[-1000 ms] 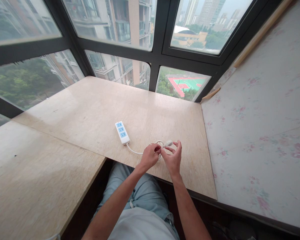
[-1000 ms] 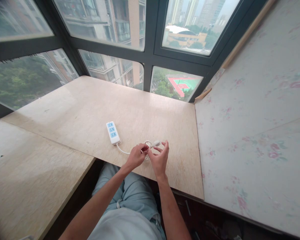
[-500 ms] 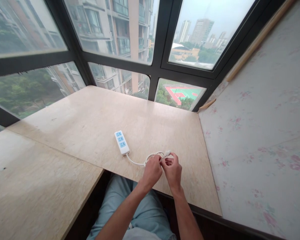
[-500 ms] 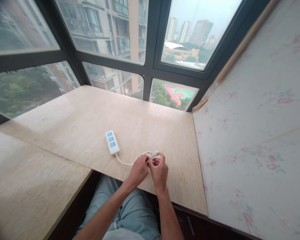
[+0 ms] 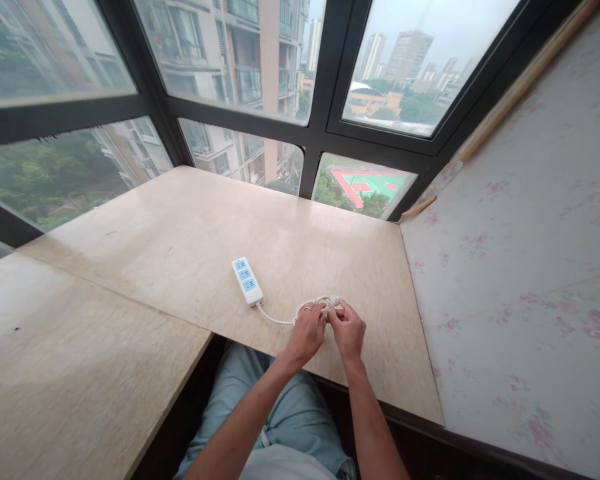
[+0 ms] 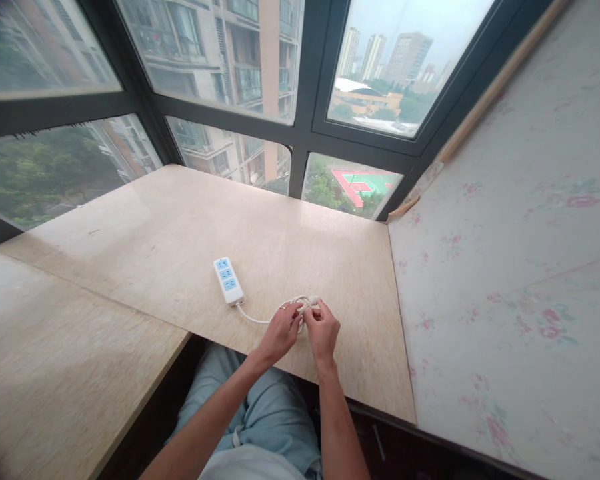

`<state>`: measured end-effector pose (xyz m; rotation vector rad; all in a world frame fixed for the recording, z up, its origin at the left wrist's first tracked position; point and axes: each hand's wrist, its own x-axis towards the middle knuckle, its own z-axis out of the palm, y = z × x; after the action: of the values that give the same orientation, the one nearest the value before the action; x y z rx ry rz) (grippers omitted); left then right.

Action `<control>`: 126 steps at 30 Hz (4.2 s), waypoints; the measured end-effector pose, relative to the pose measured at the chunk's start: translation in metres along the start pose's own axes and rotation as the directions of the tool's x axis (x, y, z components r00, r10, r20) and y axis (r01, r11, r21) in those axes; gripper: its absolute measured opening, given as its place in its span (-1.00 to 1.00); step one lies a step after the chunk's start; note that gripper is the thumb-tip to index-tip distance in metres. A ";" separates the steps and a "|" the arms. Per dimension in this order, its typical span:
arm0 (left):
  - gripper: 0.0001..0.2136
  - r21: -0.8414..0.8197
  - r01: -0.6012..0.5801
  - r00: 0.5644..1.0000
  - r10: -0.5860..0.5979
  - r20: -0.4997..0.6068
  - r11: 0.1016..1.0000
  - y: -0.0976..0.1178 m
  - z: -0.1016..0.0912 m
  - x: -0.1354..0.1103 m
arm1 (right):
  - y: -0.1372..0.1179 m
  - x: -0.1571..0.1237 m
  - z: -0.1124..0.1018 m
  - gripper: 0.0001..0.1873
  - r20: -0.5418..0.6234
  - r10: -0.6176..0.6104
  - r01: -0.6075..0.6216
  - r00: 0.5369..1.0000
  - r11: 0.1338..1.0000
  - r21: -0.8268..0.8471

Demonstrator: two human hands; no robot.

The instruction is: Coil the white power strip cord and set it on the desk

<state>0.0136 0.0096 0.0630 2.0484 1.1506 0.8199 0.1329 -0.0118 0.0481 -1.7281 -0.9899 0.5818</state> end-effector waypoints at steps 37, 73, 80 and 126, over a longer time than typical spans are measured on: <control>-0.67 -0.215 0.216 0.976 -0.201 0.086 0.952 -0.018 -0.022 0.013 | -0.026 0.005 0.008 -0.62 0.205 -0.389 0.436 0.898 0.849 -0.299; -0.70 -0.612 0.236 0.972 -0.168 0.167 0.755 -0.040 -0.036 0.003 | -0.029 -0.006 0.019 -0.69 0.222 -0.482 0.527 0.848 0.816 -0.239; -0.72 -0.411 0.128 0.990 -0.090 0.111 0.903 -0.037 -0.028 -0.007 | -0.033 -0.004 0.014 -0.64 0.349 -0.488 0.594 0.800 0.727 -0.344; -0.70 -0.675 0.196 0.980 -0.128 0.149 0.712 -0.060 -0.030 -0.019 | -0.002 0.024 0.042 -0.74 0.165 0.007 -0.023 0.986 0.995 0.095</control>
<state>-0.0465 0.0245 0.0305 1.3220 0.7853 0.8842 0.1134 0.0304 0.0362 -1.6233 -1.0463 0.7797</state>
